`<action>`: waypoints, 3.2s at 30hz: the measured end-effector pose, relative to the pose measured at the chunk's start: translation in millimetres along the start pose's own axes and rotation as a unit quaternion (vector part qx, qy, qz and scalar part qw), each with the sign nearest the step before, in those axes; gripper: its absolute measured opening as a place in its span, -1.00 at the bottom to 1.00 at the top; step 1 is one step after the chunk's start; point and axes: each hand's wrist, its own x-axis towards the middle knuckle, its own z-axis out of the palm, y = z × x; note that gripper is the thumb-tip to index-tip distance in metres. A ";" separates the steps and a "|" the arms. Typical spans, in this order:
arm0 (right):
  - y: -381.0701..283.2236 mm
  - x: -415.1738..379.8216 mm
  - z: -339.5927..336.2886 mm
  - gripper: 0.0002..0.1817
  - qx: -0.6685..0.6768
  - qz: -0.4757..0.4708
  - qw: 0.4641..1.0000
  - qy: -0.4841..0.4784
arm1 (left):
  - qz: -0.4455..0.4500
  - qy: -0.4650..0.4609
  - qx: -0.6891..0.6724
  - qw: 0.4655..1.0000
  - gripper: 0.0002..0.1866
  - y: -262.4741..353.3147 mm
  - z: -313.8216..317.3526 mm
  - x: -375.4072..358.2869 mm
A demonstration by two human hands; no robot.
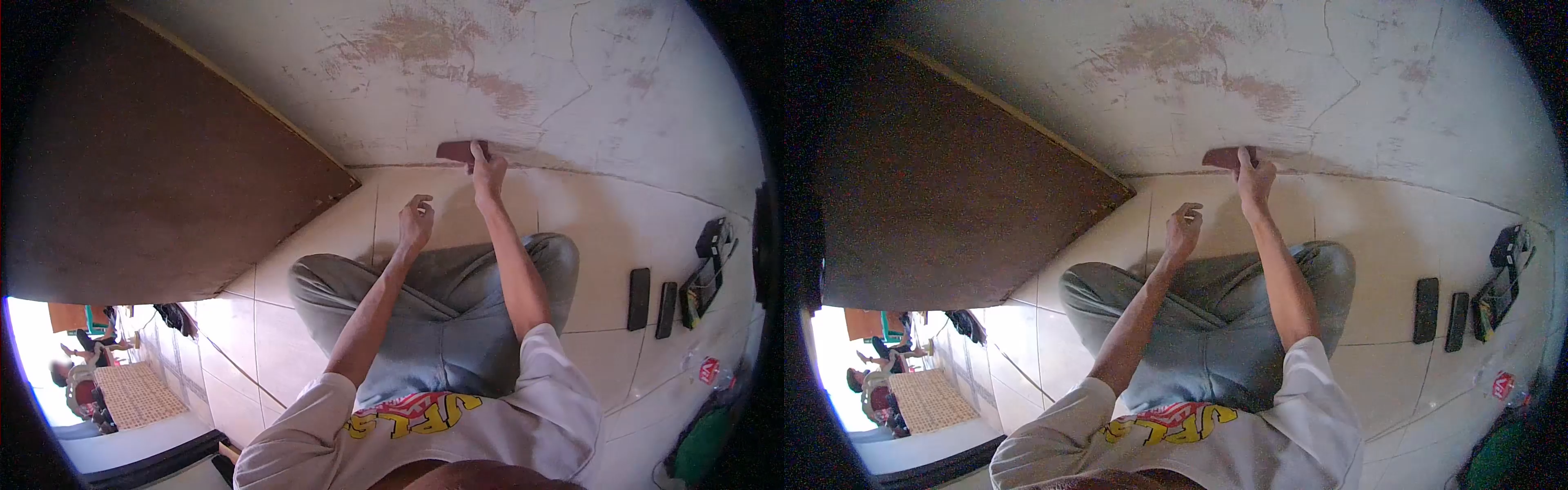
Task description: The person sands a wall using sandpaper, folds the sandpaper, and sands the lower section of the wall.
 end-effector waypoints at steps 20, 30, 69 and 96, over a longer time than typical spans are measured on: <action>-14.2 -11.2 3.6 -0.72 0.057 -0.130 0.990 -0.016 | 0.004 -0.004 0.010 1.000 -0.74 -4.1 2.3 2.0; -8.5 -6.5 3.1 -0.77 0.048 -0.077 0.996 -0.009 | -0.003 -0.011 -0.006 1.000 -0.75 4.3 -1.6 0.6; -7.4 -6.9 4.2 -0.72 0.004 -0.053 0.998 0.016 | -0.010 -0.004 0.009 1.000 -0.76 8.0 -2.7 -1.0; 20.2 7.1 0.9 -0.79 -0.052 -0.073 0.996 0.004 | -0.006 -0.010 0.007 1.000 -0.75 3.3 -0.2 -1.5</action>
